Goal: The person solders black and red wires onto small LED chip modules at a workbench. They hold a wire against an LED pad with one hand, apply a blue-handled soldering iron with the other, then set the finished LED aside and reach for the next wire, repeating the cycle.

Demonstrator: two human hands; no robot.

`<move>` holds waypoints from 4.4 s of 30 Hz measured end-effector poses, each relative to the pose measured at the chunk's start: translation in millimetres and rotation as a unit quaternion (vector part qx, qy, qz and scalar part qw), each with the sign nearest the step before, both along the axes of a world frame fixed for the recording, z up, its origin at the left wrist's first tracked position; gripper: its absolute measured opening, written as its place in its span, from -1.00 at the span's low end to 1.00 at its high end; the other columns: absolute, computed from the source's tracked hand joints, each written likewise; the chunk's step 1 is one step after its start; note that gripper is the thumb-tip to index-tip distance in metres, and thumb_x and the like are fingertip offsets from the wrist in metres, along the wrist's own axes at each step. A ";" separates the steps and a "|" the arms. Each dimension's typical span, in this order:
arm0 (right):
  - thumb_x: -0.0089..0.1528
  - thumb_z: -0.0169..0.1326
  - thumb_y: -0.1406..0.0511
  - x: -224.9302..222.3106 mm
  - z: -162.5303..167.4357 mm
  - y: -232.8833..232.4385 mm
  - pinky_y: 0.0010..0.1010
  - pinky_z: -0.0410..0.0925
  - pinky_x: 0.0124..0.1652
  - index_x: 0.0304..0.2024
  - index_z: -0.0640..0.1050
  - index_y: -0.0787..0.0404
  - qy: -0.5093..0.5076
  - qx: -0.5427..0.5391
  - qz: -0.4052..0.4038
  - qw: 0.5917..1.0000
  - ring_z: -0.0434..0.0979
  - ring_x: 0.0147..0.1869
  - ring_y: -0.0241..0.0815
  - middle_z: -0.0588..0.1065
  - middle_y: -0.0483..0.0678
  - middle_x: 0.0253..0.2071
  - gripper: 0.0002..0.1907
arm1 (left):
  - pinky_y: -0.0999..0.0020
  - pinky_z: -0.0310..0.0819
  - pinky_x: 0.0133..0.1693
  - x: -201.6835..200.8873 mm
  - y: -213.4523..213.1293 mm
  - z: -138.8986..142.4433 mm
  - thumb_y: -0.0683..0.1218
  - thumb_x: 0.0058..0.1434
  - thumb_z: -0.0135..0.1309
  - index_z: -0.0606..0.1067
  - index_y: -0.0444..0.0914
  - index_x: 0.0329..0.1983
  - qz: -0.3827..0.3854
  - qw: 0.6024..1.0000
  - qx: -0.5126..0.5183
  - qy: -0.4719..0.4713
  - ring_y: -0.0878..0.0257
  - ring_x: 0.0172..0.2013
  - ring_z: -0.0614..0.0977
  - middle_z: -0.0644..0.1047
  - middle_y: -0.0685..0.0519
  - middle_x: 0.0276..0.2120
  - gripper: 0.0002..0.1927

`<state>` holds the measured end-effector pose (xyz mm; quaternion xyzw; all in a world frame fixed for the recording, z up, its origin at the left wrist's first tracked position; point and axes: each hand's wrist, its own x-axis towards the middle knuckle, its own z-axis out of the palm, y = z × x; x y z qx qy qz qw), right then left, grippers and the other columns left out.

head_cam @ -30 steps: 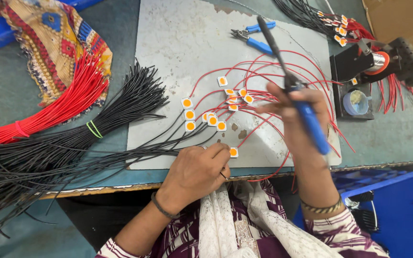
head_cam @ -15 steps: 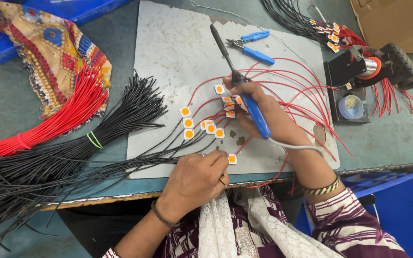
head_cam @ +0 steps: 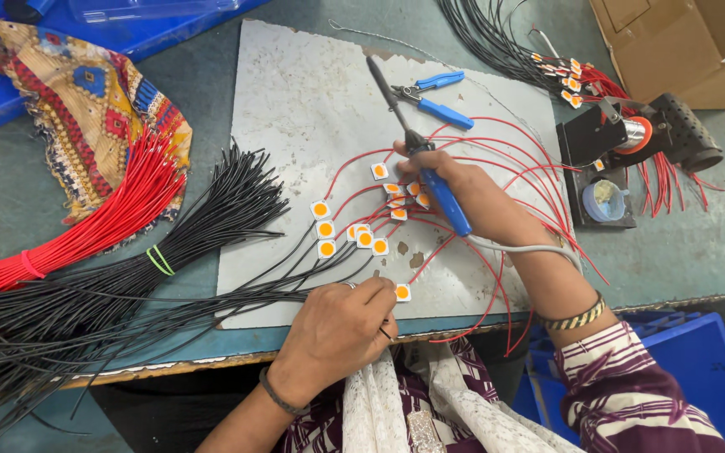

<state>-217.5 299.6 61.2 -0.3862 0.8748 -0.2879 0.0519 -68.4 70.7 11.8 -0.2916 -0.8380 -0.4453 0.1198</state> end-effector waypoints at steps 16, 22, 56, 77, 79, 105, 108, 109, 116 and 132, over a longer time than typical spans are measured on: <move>0.12 0.18 0.47 -18.4 -3.7 4.6 -0.16 0.45 -0.01 0.06 0.47 0.19 0.130 0.060 -0.013 0.990 0.62 -0.04 0.09 0.57 0.05 0.08 -0.56 | 0.13 0.47 -0.43 1.6 2.7 -1.9 -0.17 0.06 0.14 0.46 -0.26 -0.36 0.023 1.000 -0.006 0.012 0.01 -0.53 0.58 0.54 0.00 -0.40 -0.88; 0.29 0.15 0.53 -6.2 1.8 14.8 -0.35 0.53 -0.02 0.07 0.37 0.20 0.105 -0.090 -0.019 0.990 0.68 0.04 -0.10 0.51 0.12 0.23 -0.64 | 0.12 0.46 -0.47 -6.4 -3.4 -1.5 -0.14 0.07 0.15 0.48 -0.23 -0.35 0.128 0.991 -0.023 0.017 0.00 -0.54 0.58 0.52 -0.02 -0.45 -0.89; 0.31 0.14 0.56 150.2 -50.1 -28.6 -0.40 0.57 0.00 0.13 0.21 0.19 0.040 -0.162 -0.139 0.976 0.69 0.15 -0.04 0.49 0.24 0.25 -0.52 | 0.21 0.57 -0.21 18.4 -11.7 -0.2 -0.24 0.16 0.18 0.48 -0.32 -0.24 0.053 0.998 0.008 0.037 0.04 -0.28 0.65 0.55 -0.08 -0.11 -0.86; 0.27 0.12 0.59 150.9 -44.3 -27.4 -0.41 0.57 0.00 0.13 0.23 0.22 0.028 -0.152 -0.141 0.978 0.68 0.15 -0.03 0.50 0.24 0.25 -0.51 | 0.24 0.51 -0.34 10.3 -11.6 2.1 -0.18 0.19 0.17 0.44 -0.29 -0.29 0.051 0.993 -0.075 0.075 0.11 -0.45 0.60 0.60 -0.03 -0.08 -0.86; 0.28 0.11 0.59 151.5 -46.7 -25.3 -0.40 0.57 0.03 0.14 0.22 0.22 0.026 -0.152 -0.138 0.978 0.66 0.20 -0.03 0.50 0.21 0.24 -0.51 | 0.24 0.48 -0.41 9.7 -11.4 2.4 -0.18 0.17 0.17 0.44 -0.29 -0.30 0.051 0.991 -0.100 0.077 0.13 -0.53 0.57 0.64 -0.02 -0.07 -0.86; 0.24 0.25 0.28 164.8 -19.7 73.1 -0.63 0.25 -0.41 -0.26 0.52 0.50 -0.089 -0.396 -0.250 0.879 0.41 -0.47 -0.32 0.52 0.06 -0.38 -0.68 | 0.22 0.46 -0.48 5.2 -7.1 -6.3 -0.14 0.14 0.10 0.52 -0.28 -0.21 0.073 0.987 -0.120 0.072 0.16 -0.57 0.57 0.59 0.09 -0.14 -0.83; 0.22 0.23 0.26 164.4 -10.3 62.6 -0.67 0.16 -0.47 -0.29 0.53 0.48 -0.110 -0.330 -0.269 0.898 0.35 -0.52 -0.40 0.49 -0.01 -0.45 -0.68 | 0.22 0.47 -0.47 4.9 -7.3 -6.6 -0.14 0.13 0.10 0.52 -0.29 -0.23 0.071 0.988 -0.118 0.073 0.16 -0.55 0.58 0.59 0.09 -0.12 -0.84; 0.22 0.23 0.26 164.5 -6.2 58.6 -0.67 0.15 -0.46 -0.29 0.53 0.47 -0.109 -0.312 -0.270 0.904 0.35 -0.52 -0.41 0.49 -0.02 -0.45 -0.68 | 0.22 0.48 -0.47 4.8 -7.4 -6.7 -0.14 0.13 0.10 0.51 -0.29 -0.26 0.069 0.988 -0.117 0.074 0.15 -0.54 0.58 0.59 0.09 -0.10 -0.85; 0.22 0.21 0.29 158.0 19.5 38.3 -0.63 0.24 -0.38 -0.33 0.55 0.42 -0.086 -0.259 -0.220 0.937 0.40 -0.46 -0.38 0.53 -0.02 -0.42 -0.75 | 0.21 0.48 -0.47 5.1 -7.4 -7.4 -0.13 0.11 0.12 0.53 -0.31 -0.24 0.068 0.989 -0.114 0.066 0.13 -0.55 0.58 0.58 0.06 -0.15 -0.81; 0.07 0.16 0.34 142.1 59.4 7.7 -0.61 0.27 -0.55 -0.38 0.58 0.34 -0.022 -0.109 -0.129 0.985 0.47 -0.64 -0.40 0.52 -0.07 -0.52 -0.85 | 0.20 0.48 -0.47 3.9 -5.3 -5.4 -0.15 0.12 0.11 0.54 -0.30 -0.26 0.069 0.991 -0.108 0.047 0.11 -0.54 0.59 0.57 0.06 -0.18 -0.84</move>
